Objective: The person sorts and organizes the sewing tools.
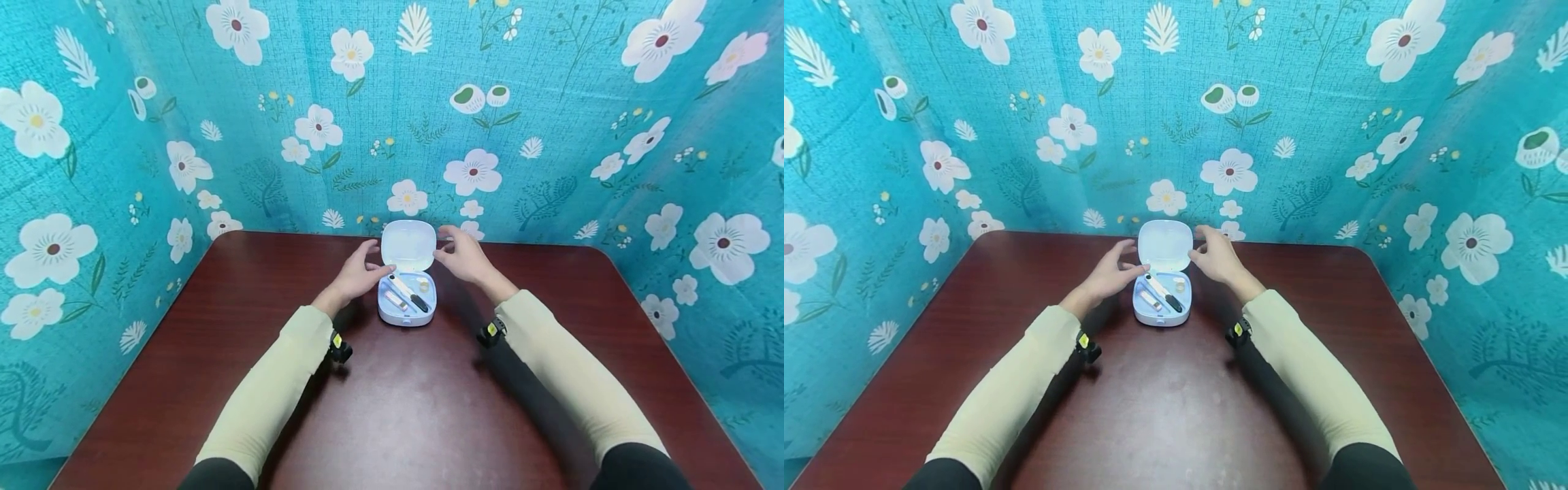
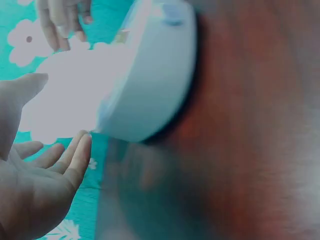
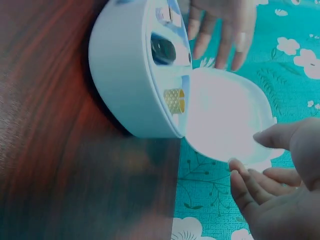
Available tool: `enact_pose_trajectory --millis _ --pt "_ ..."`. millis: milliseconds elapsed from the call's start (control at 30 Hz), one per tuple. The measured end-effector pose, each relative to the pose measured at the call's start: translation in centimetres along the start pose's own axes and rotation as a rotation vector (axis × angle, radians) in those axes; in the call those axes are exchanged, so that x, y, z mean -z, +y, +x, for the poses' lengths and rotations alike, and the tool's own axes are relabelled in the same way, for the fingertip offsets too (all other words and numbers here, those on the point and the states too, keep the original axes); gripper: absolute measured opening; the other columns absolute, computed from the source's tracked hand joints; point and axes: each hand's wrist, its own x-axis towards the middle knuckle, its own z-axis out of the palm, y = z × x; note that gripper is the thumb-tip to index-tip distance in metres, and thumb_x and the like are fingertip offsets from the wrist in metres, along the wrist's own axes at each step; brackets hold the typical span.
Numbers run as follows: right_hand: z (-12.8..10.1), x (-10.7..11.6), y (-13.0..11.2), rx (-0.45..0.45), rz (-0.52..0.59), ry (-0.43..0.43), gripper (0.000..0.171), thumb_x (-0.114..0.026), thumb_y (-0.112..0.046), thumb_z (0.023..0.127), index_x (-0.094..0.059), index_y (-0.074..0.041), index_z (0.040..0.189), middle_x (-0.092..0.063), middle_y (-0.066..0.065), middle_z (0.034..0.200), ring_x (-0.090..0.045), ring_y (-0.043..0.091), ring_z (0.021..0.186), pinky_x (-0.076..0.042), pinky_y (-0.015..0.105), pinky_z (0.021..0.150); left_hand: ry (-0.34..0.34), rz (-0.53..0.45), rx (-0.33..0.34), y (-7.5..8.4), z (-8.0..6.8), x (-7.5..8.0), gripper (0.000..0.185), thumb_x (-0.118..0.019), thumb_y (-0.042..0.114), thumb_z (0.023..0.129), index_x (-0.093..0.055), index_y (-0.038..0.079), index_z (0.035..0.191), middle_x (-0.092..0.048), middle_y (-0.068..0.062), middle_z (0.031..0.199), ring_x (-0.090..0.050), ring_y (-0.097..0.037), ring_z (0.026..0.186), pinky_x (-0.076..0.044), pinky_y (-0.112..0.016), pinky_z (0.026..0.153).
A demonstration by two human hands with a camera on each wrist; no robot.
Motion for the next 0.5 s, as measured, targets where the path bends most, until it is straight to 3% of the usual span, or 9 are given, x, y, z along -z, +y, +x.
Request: enact_pose_trajectory --millis 200,500 --pt "1.1 0.1 0.3 0.018 0.013 -0.02 0.057 -0.063 -0.013 0.099 -0.042 0.004 0.149 -0.055 0.024 0.142 -0.065 0.038 0.113 -0.053 0.051 0.092 -0.001 -0.022 -0.019 1.6 1.2 1.2 0.079 -0.071 0.037 0.097 -0.03 0.012 0.16 -0.04 -0.01 0.159 -0.057 -0.026 0.13 -0.051 -0.044 0.101" --pt "0.9 0.2 0.6 0.032 0.03 -0.048 0.055 -0.065 -0.016 0.098 -0.046 0.001 0.147 -0.055 0.022 0.143 -0.066 0.037 0.114 -0.054 0.05 0.093 -0.036 -0.044 -0.031 1.9 1.6 1.2 0.075 -0.072 0.035 0.098 -0.034 0.013 0.159 -0.042 -0.008 0.158 -0.057 -0.024 0.13 -0.05 -0.043 0.102"
